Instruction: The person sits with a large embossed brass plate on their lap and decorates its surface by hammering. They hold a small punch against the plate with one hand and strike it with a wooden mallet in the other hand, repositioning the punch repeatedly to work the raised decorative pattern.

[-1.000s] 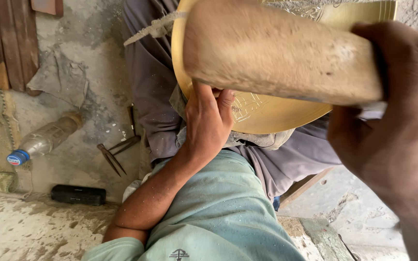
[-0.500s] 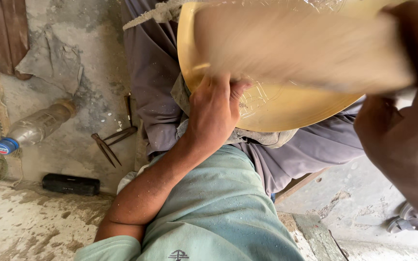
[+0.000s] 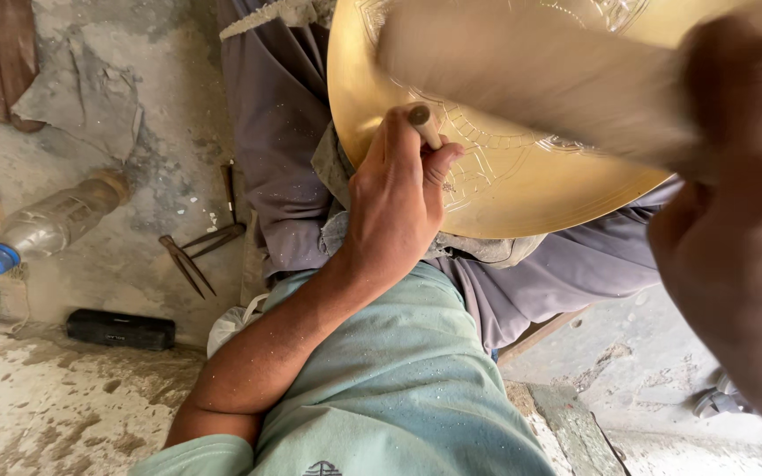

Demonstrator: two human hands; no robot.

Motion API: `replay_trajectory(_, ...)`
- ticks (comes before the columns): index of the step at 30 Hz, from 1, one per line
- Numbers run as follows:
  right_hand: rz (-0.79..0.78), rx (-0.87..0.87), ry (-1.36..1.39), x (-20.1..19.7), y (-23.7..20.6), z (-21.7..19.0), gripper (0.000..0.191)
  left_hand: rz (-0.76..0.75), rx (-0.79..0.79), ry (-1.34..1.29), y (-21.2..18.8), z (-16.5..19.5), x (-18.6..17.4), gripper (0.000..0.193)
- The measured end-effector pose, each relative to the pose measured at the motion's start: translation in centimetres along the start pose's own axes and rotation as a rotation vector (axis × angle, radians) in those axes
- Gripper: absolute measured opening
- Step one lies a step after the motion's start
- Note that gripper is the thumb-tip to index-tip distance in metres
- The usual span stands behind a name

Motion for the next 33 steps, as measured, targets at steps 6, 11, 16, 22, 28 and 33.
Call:
replay_trajectory(6,0.017,0.071,0.254,-0.2,0.5,0.0,0.046,-0.031,-0.007,0.066,-0.5,-0.5,0.2,0.023)
replay_trajectory(11,0.016,0.053,0.243,-1.1,0.0,0.4,0.048,0.031,0.108,0.079,0.3,0.9,-0.6,0.033)
replay_trajectory(16,0.010,0.044,0.232,-0.9,0.4,0.4,0.050,-0.045,0.033,-0.126,1.3,0.0,1.2,0.025)
replay_trajectory(22,0.005,0.041,0.236,-1.3,1.2,0.1,0.053,-0.052,-0.012,-0.174,1.6,-0.9,1.2,0.024)
replay_trajectory(28,-0.006,0.043,0.241,-1.5,1.6,0.0,0.056,-0.061,-0.012,-0.210,1.9,-0.6,1.2,0.022)
replay_trajectory(33,-0.006,0.058,0.248,-1.7,1.7,0.2,0.059,-0.052,0.003,-0.182,1.6,-0.6,1.1,0.022)
Point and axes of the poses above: each hand's wrist, its own y-axis towards the middle knuckle, its own x-axis out of the palm, z = x × y, the point moved 9 cm from there along y, towards the middle knuckle, and after that the axes turned 1 degree about z, right-handed, at the moved point
